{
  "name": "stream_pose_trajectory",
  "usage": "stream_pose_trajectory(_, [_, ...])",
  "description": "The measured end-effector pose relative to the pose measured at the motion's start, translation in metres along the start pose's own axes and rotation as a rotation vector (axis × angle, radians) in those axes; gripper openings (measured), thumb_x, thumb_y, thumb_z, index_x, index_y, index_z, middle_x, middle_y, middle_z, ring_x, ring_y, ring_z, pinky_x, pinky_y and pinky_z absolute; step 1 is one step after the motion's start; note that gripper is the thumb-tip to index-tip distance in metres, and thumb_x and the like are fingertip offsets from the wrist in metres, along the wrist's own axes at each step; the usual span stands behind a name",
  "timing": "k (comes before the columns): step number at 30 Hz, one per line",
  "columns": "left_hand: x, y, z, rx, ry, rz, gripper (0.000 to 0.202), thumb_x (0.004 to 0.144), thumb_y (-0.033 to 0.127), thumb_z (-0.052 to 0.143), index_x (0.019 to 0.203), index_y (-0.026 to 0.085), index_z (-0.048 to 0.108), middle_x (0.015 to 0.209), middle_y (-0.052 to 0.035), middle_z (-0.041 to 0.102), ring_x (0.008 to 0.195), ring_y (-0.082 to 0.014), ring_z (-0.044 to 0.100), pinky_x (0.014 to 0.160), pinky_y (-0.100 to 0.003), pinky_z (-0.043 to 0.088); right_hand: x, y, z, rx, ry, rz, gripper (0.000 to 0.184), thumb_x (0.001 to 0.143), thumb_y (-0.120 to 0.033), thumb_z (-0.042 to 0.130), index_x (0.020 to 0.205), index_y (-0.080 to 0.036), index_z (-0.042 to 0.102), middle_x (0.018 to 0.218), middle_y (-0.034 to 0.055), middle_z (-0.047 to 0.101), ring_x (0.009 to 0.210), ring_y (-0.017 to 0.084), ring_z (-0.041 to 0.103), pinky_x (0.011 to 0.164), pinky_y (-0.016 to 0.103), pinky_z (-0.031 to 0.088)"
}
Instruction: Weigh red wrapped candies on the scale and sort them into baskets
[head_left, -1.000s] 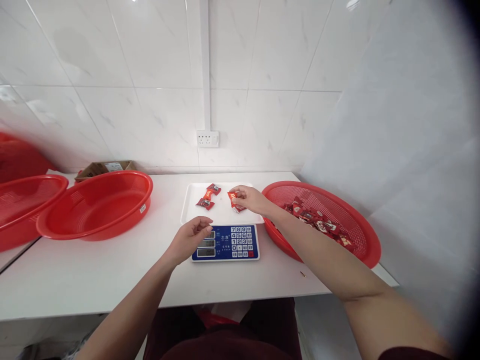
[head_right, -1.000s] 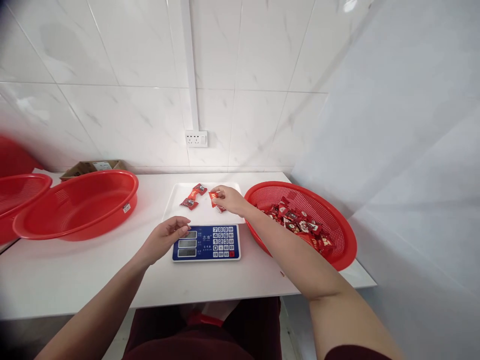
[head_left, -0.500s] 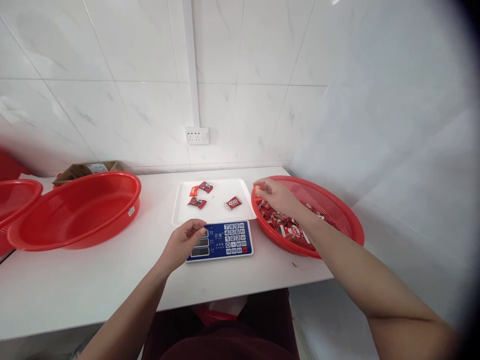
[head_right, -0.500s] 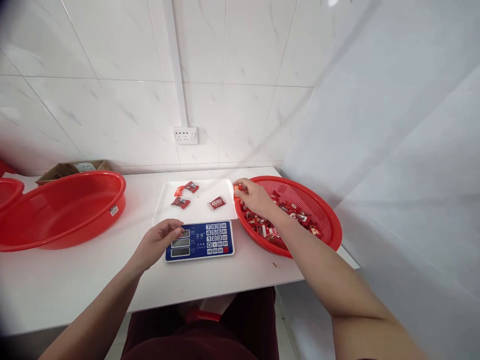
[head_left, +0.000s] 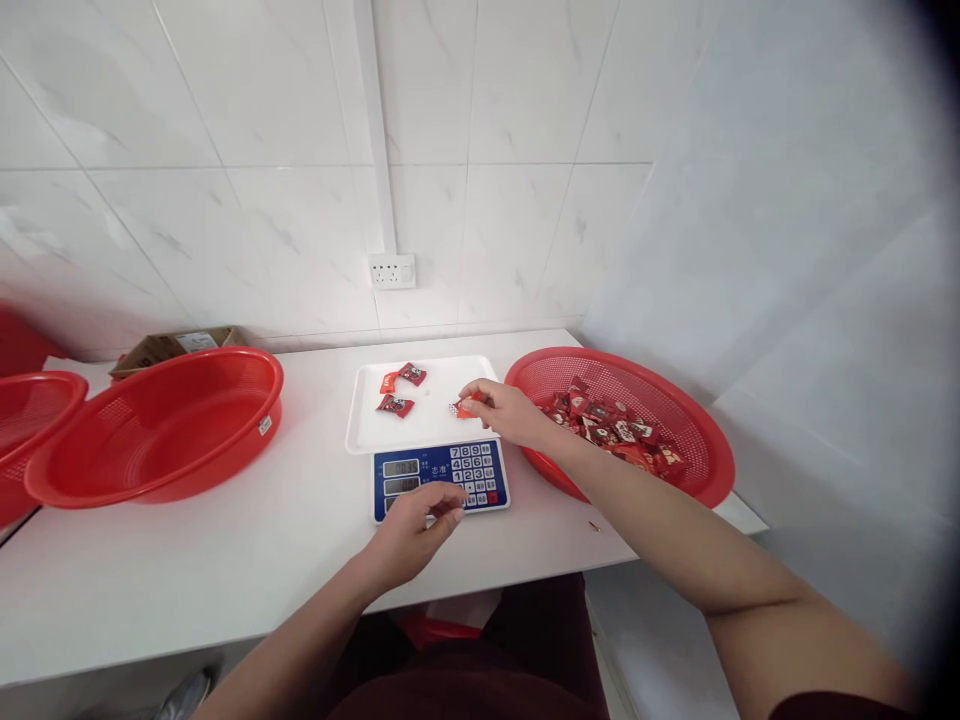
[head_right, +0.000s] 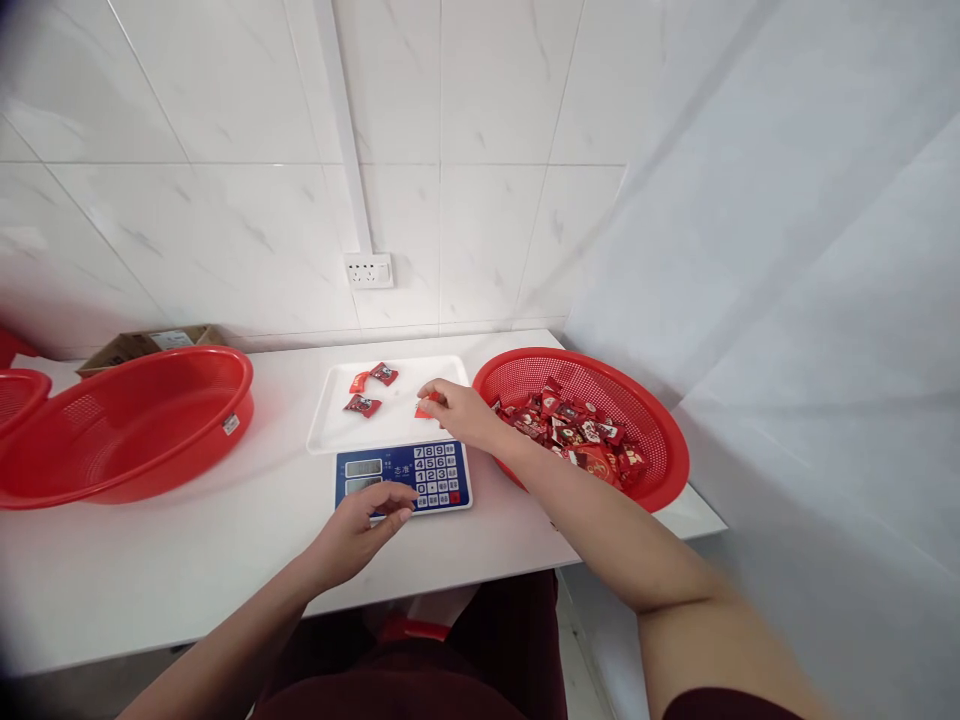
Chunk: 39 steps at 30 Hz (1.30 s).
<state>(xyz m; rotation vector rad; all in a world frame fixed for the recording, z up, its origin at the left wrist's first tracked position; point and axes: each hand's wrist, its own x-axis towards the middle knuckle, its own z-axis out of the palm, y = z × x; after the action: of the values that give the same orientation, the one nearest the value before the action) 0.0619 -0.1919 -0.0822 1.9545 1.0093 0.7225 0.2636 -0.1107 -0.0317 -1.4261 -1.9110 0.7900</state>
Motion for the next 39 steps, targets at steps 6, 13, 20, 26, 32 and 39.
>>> stream_pose_trajectory(6, [-0.005,-0.003,-0.007,0.029,0.028,-0.012,0.021,0.086,0.028,0.048,0.100,0.023,0.062,0.098,-0.0024,0.067,0.083,-0.0159,0.062,0.075,-0.029,0.052,0.006,0.000,0.008,0.002,-0.037,-0.002,0.025,0.085,-0.035,0.051,0.104,-0.020,0.059,0.083,0.0016,0.062,0.063,0.010,0.057,0.062,0.025,0.047])
stream_pose_trajectory(13, [-0.002,-0.005,-0.004,0.035,0.002,-0.013,0.021,0.086,0.028,0.047,0.099,0.023,0.062,0.098,-0.0017,0.067,0.084,-0.0149,0.062,0.075,-0.027,0.052,0.007,0.010,0.007,-0.016,-0.175,-0.028,0.055,0.087,-0.025,0.048,0.139,-0.027,0.031,0.117,0.0070,0.060,0.084,0.015,0.062,0.072,0.028,0.050])
stream_pose_trajectory(20, [-0.001,-0.007,-0.003,0.031,-0.013,-0.011,0.021,0.086,0.027,0.047,0.101,0.022,0.061,0.099,-0.0018,0.066,0.084,-0.0150,0.061,0.075,-0.028,0.051,0.016,0.014,-0.001,-0.787,-0.232,0.001,0.040,0.082,-0.009,0.042,0.119,-0.016,0.056,0.115,0.0136,0.061,0.104,0.029,0.055,0.080,0.038,0.045])
stream_pose_trajectory(26, [-0.002,-0.005,-0.006,0.048,0.008,-0.010,0.021,0.087,0.028,0.047,0.100,0.022,0.062,0.099,-0.0014,0.067,0.084,-0.0148,0.062,0.075,-0.027,0.051,0.040,0.015,0.016,-0.812,-0.284,-0.057,0.053,0.082,-0.008,0.041,0.133,-0.022,0.044,0.137,0.0079,0.046,0.115,0.031,0.048,0.086,0.042,0.044])
stream_pose_trajectory(32, [-0.011,-0.013,-0.014,0.077,0.053,-0.048,0.024,0.086,0.034,0.048,0.100,0.022,0.062,0.100,-0.0022,0.068,0.085,-0.0161,0.064,0.076,-0.029,0.053,0.036,0.018,-0.026,-0.652,-0.140,-0.116,0.045,0.086,-0.015,0.043,0.130,-0.019,0.048,0.136,0.0074,0.049,0.122,0.024,0.045,0.098,0.037,0.038])
stream_pose_trajectory(39, [-0.009,-0.025,-0.018,0.132,0.012,-0.114,0.030,0.084,0.044,0.049,0.099,0.024,0.064,0.099,-0.0025,0.070,0.088,-0.0200,0.065,0.073,-0.029,0.055,-0.041,0.056,-0.132,-0.650,-0.349,0.277,0.044,0.077,-0.029,0.059,0.121,-0.022,0.056,0.119,0.0069,0.061,0.104,0.026,0.059,0.085,0.035,0.047])
